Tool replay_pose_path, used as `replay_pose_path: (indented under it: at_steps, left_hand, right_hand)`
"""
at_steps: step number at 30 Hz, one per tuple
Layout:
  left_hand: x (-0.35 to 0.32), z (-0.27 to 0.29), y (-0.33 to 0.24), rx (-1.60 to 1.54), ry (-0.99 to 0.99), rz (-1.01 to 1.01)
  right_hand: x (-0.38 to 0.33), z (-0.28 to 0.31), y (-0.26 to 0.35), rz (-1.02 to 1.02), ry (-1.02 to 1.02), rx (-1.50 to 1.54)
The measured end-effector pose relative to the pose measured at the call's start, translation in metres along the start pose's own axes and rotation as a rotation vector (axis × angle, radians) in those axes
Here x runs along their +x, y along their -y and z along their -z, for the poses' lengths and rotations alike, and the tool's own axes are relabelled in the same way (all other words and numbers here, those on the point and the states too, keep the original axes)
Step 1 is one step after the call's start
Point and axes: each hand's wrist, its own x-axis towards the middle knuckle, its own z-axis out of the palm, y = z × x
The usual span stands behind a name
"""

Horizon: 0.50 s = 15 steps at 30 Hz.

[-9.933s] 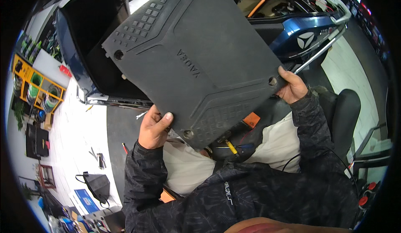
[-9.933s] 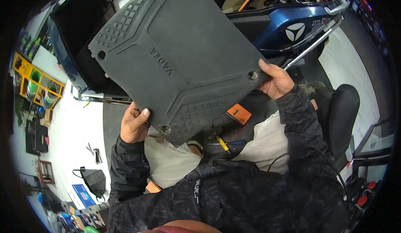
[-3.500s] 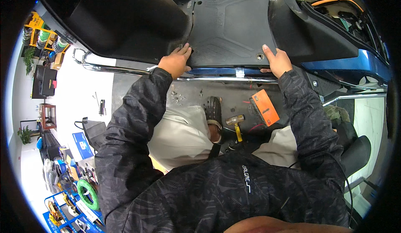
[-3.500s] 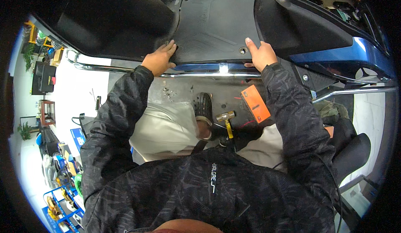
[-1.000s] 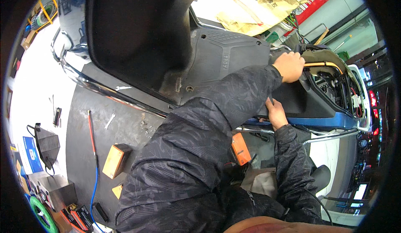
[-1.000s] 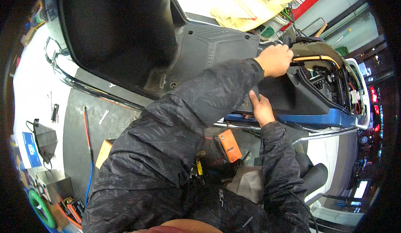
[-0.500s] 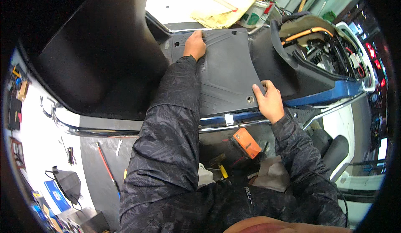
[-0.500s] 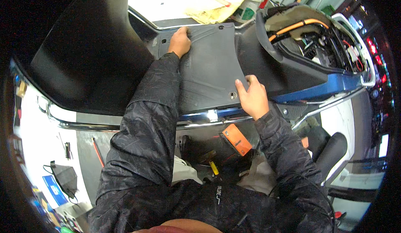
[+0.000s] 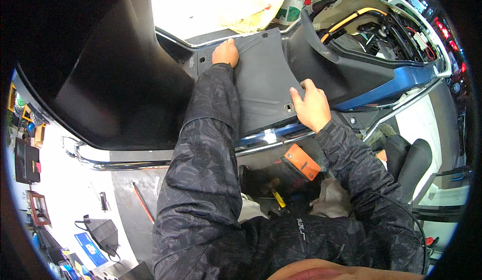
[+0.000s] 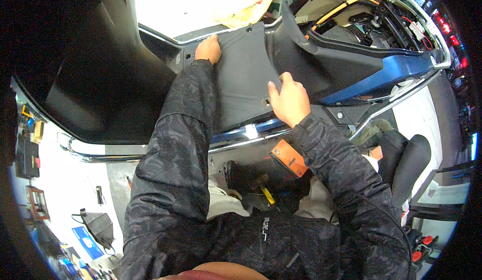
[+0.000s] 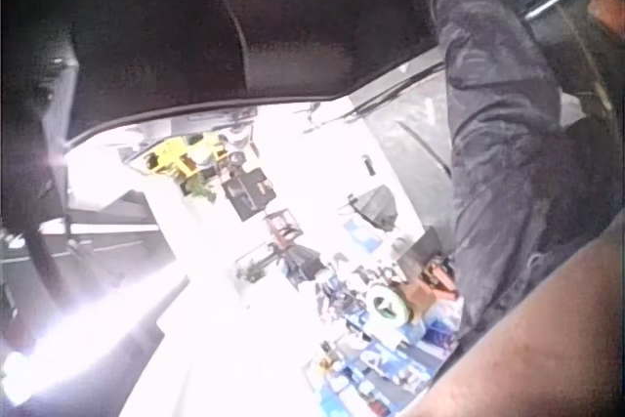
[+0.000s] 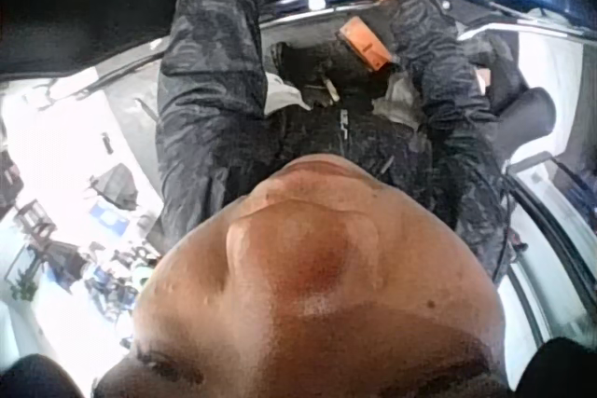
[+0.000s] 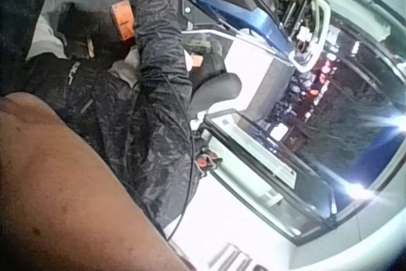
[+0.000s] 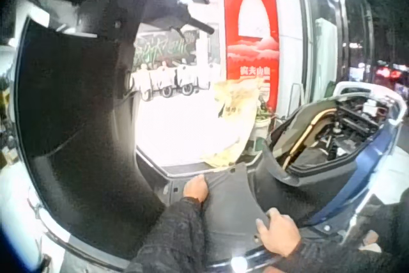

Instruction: The person removes a floor mat from a blue scooter, uses a cordless impact driver to remove and reinstall screws on the scooter's frame, then places the floor mat back and secures it with screws. The person also briefly uses a manual screwdriver.

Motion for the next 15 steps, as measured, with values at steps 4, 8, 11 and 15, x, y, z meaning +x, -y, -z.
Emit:
replay_pose_path:
  at_steps: [4,8,11,15]
  left_hand:
    - [0.000,0.018,0.013,0.018,0.030,0.003]
    - [0.021,0.053,0.045,0.066,-0.093,0.025]
    - [0.054,0.084,0.064,-0.003,0.032,0.036]
    - [0.084,0.093,0.070,-0.159,0.117,0.026]
  right_hand:
    - [0.007,0.025,0.026,0.023,0.003,0.062]
    - [0.000,0.043,0.073,0.107,-0.009,0.440]
    - [-0.009,0.040,0.094,0.177,-0.063,0.551]
    - [-0.005,0.037,0.084,0.214,-0.076,0.513]
